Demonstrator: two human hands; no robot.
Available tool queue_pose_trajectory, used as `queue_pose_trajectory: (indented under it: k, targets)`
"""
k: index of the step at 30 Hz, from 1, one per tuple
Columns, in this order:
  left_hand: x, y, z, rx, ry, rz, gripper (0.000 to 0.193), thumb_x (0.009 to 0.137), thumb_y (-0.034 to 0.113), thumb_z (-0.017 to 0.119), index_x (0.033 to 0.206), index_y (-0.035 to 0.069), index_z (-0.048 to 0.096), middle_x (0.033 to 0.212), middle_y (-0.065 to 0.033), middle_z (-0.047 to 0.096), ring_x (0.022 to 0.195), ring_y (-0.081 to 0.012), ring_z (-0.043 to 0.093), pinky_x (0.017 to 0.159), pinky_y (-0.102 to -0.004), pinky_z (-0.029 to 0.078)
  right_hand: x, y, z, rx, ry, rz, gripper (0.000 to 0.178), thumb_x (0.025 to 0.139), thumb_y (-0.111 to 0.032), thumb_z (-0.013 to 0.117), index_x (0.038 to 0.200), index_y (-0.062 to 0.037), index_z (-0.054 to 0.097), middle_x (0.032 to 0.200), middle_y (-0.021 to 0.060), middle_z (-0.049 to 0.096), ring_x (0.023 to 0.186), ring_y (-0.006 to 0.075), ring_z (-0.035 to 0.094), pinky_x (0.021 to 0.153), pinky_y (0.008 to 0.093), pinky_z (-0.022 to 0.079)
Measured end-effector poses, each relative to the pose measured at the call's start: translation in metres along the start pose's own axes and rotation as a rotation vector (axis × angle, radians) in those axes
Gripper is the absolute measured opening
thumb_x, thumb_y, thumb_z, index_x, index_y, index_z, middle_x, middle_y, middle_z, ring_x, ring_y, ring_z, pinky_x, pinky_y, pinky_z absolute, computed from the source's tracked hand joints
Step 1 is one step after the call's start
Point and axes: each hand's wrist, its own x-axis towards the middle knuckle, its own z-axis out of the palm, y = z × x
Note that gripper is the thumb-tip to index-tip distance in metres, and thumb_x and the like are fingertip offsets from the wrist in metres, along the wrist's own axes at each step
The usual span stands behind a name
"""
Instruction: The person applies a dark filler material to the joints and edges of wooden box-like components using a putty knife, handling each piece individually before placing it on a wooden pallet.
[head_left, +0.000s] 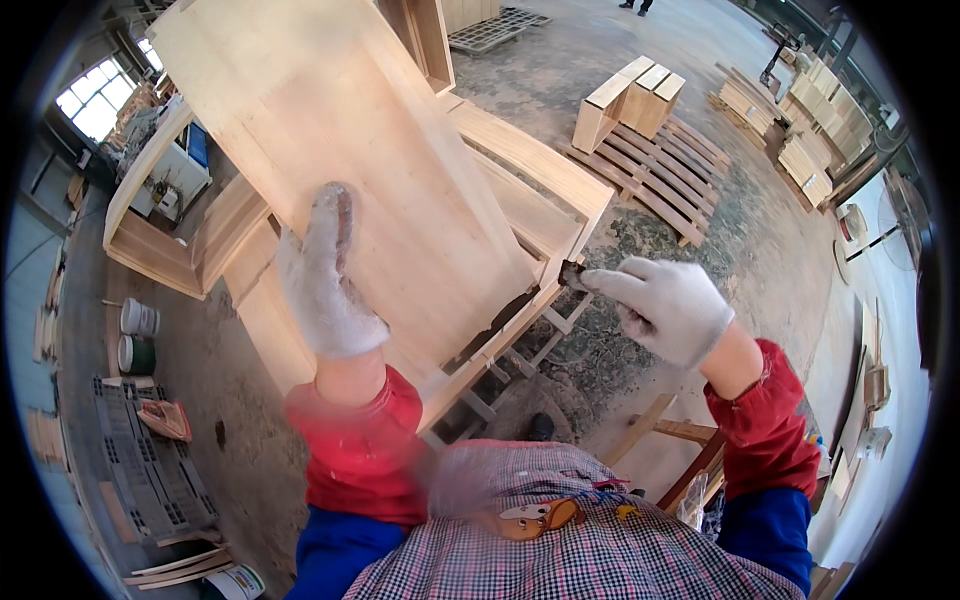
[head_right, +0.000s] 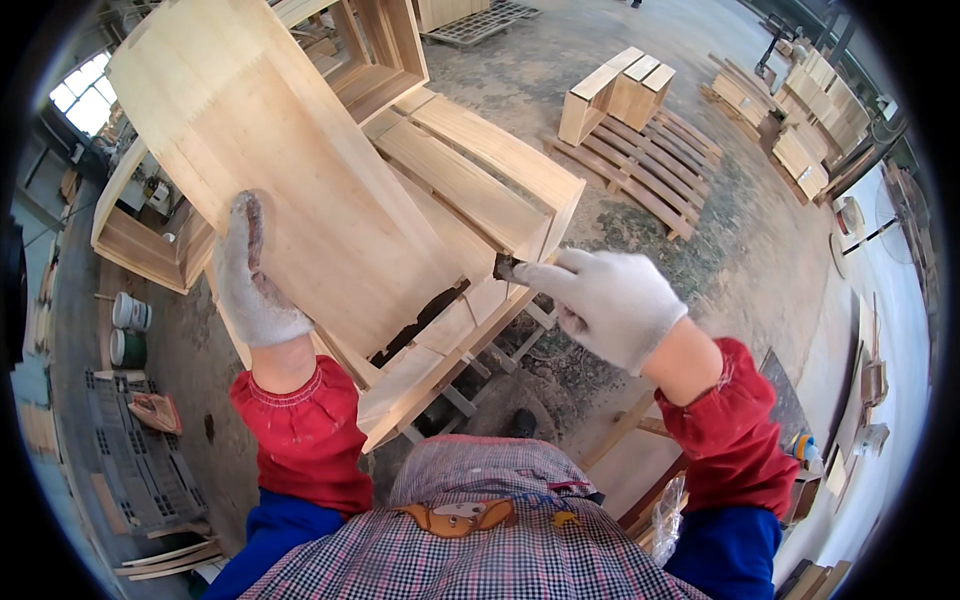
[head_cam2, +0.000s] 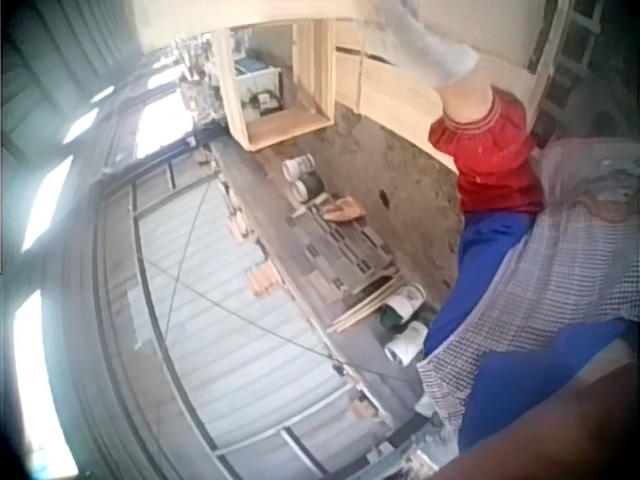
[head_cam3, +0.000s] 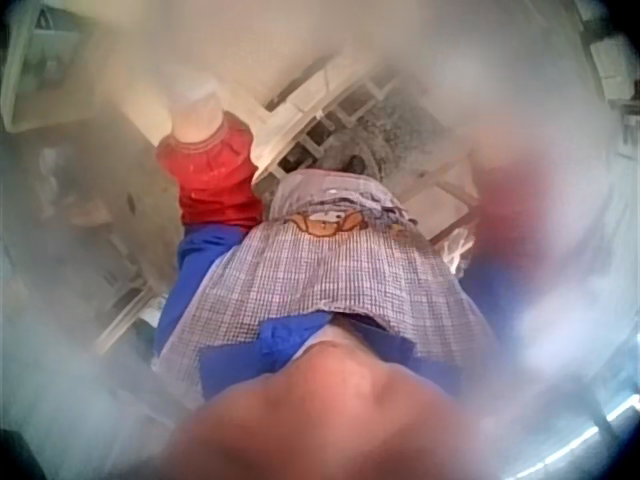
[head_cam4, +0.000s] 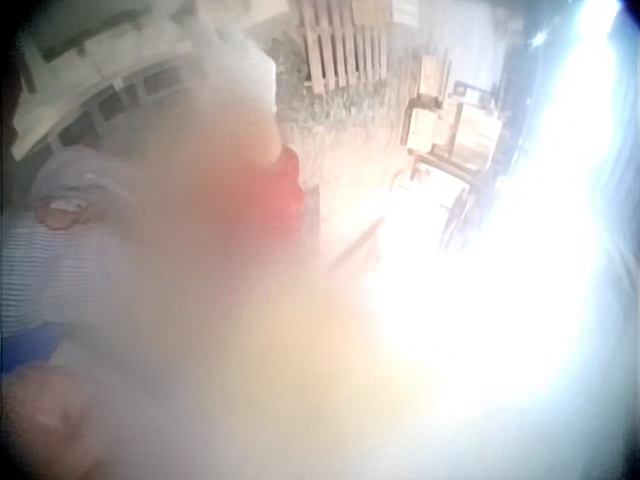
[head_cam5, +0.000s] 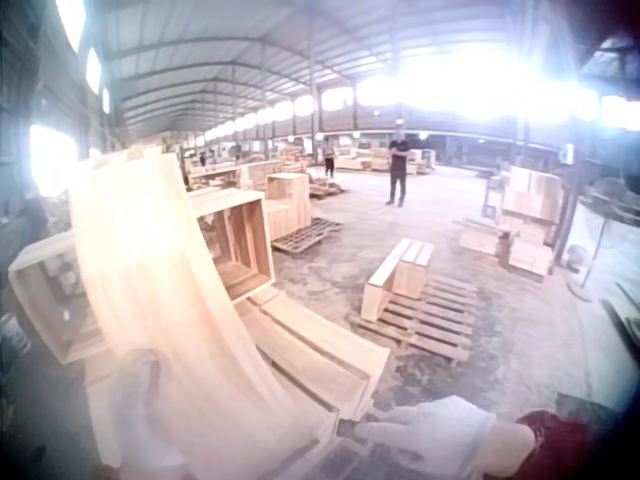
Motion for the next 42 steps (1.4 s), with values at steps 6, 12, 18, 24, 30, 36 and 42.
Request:
queue_pose_trajectory:
  k: [6, 12, 18, 24, 30, 36, 42]
  targets:
    - [0.0, 0.009, 0.002, 0.016, 0.016, 0.028, 0.045, 0.096, -0.006, 0.057, 0.14, -0.011, 0.051, 0.143, -0.0224, 0.045, 0.133, -0.0355, 0.056, 0.114, -0.0437, 0.049, -0.012, -0.02, 0.045, 0.386, 0.276, 0.042, 0.046, 0.084, 0.001, 0.058, 0.129, -0.0022, 0.065, 0.095, 0.0173, 0.066, 0.077, 0.0318, 0.067, 0.072, 0.0381, 0.055]
    - [0.003, 0.011, -0.001, 0.177, -0.03, 0.209, 0.06, 0.085, -0.006, 0.068, 0.142, -0.012, 0.05, 0.141, -0.0238, 0.046, 0.132, -0.0372, 0.057, 0.113, -0.0442, 0.049, -0.004, -0.022, 0.063, 0.436, 0.367, 0.044, 0.05, 0.082, 0.003, 0.061, 0.13, -0.0088, 0.067, 0.097, 0.0138, 0.068, 0.079, 0.032, 0.067, 0.07, 0.0382, 0.056]
    - [0.003, 0.01, -0.002, 0.072, 0.016, 0.022, 0.061, 0.084, -0.008, 0.066, 0.143, -0.012, 0.049, 0.14, -0.0241, 0.046, 0.132, -0.0385, 0.056, 0.112, -0.0454, 0.05, -0.004, -0.019, 0.058, 0.436, 0.386, 0.04, 0.049, 0.08, 0.003, 0.062, 0.128, -0.0087, 0.068, 0.098, 0.0127, 0.069, 0.078, 0.0313, 0.068, 0.07, 0.0377, 0.057]
    - [0.002, 0.008, 0.001, 0.126, 0.002, 0.123, 0.055, 0.09, -0.008, 0.059, 0.144, -0.011, 0.048, 0.141, -0.0236, 0.045, 0.133, -0.0385, 0.055, 0.113, -0.0464, 0.049, -0.008, -0.029, 0.038, 0.26, 0.226, 0.076, 0.049, 0.079, -0.001, 0.063, 0.128, -0.0105, 0.067, 0.095, 0.0124, 0.067, 0.076, 0.0312, 0.067, 0.067, 0.0391, 0.056]
    - [0.004, 0.01, -0.001, 0.143, -0.018, 0.162, 0.054, 0.092, -0.005, 0.061, 0.144, -0.01, 0.048, 0.144, -0.0237, 0.047, 0.134, -0.0367, 0.055, 0.114, -0.0461, 0.048, -0.008, -0.046, 0.024, 0.209, 0.185, 0.126, 0.046, 0.08, -0.002, 0.062, 0.126, -0.0089, 0.068, 0.091, 0.013, 0.065, 0.073, 0.0315, 0.067, 0.067, 0.0395, 0.056]
    - [0.002, 0.011, 0.002, 0.12, 0.025, 0.103, 0.042, 0.103, 0.003, 0.053, 0.144, -0.008, 0.05, 0.145, -0.0194, 0.054, 0.137, -0.0307, 0.054, 0.12, -0.0439, 0.043, -0.01, -0.054, 0.02, 0.093, 0.116, 0.181, 0.048, 0.08, -0.004, 0.062, 0.127, -0.0116, 0.066, 0.086, 0.0118, 0.061, 0.073, 0.032, 0.065, 0.066, 0.0402, 0.055]
    - [0.001, 0.01, -0.001, -0.144, 0.035, -0.083, 0.045, 0.1, -0.002, 0.054, 0.144, -0.009, 0.049, 0.144, -0.0201, 0.051, 0.136, -0.0317, 0.054, 0.118, -0.0437, 0.044, -0.009, -0.054, 0.022, 0.147, 0.16, 0.158, 0.047, 0.079, -0.003, 0.063, 0.125, -0.0106, 0.068, 0.091, 0.0124, 0.064, 0.076, 0.0328, 0.066, 0.067, 0.0397, 0.055]
